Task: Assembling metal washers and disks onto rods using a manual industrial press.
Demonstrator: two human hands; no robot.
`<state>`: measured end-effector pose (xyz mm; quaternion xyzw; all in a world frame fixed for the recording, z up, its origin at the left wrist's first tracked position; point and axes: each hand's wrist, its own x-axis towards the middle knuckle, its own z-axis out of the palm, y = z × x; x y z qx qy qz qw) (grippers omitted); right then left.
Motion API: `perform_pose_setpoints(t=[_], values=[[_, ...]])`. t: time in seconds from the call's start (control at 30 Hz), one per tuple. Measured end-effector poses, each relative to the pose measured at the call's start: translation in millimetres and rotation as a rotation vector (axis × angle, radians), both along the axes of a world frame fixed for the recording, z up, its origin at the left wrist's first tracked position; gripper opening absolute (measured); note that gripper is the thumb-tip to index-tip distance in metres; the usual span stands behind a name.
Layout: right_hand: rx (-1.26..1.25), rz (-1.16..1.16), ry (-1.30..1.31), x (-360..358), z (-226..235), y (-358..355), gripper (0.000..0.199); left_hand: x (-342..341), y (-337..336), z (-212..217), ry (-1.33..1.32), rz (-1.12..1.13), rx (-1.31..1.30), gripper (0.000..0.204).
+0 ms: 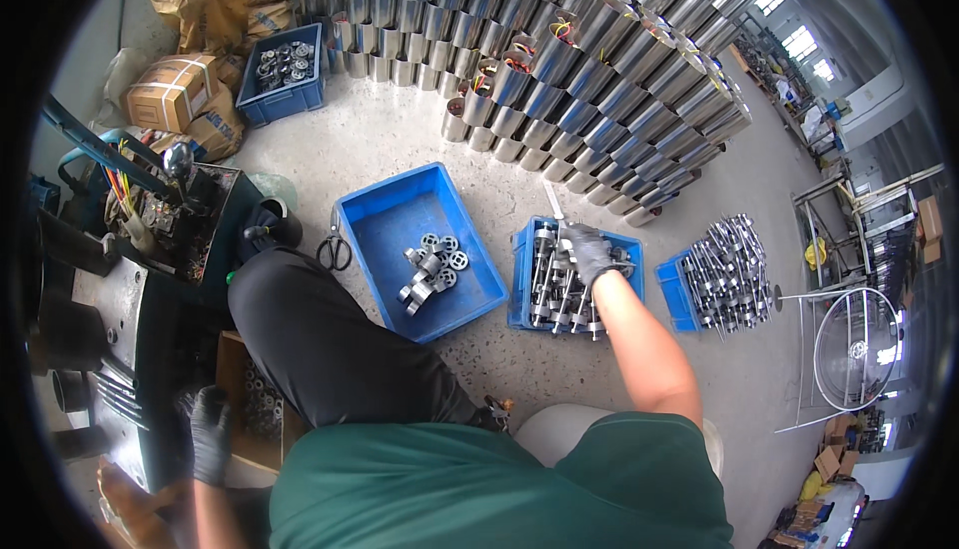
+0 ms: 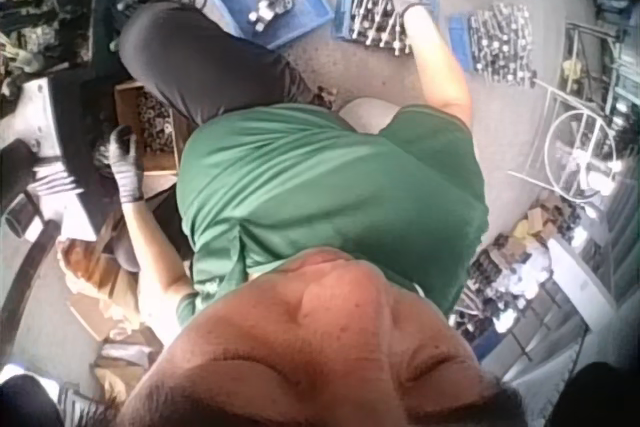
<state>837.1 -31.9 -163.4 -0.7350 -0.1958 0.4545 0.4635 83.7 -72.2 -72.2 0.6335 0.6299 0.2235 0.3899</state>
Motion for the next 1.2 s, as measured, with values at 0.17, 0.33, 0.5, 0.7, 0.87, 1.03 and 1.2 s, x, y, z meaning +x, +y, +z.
perform_pose_setpoints(t=[0.17,0.33,0.5,0.7,0.87,1.03,1.2], values=[[-0.177,-0.388,-0.203,109.4,-30.6,-54.4,0.018,-5.7,-5.6,-22.0,0.095,-0.041,0.022,0.030],[-0.295,-0.465,-0.317,134.2,-54.3,-78.9,0.023,-1.0,-1.6,-21.8,0.187,-0.060,-0.079,0.029],[-0.320,-0.257,-0.485,162.1,-116.3,-81.8,0.029,-25.7,-8.8,-53.1,0.215,-0.034,-0.102,0.027],[-0.500,0.124,-0.823,251.5,-168.5,-112.4,0.032,-7.4,3.7,-61.1,0.185,-0.043,-0.171,0.029],[-0.653,0.446,-1.020,164.7,-169.1,-76.4,0.039,-23.6,-10.7,-41.4,0.292,-0.007,-0.195,0.029],[-0.177,0.016,-1.257,87.4,-95.6,-42.5,0.025,-10.6,-0.5,-29.0,0.434,-0.136,-0.119,0.030],[0.320,0.235,-0.850,-45.0,-33.0,36.1,0.024,2.9,-2.7,-4.7,0.434,-0.173,-0.052,0.036]])
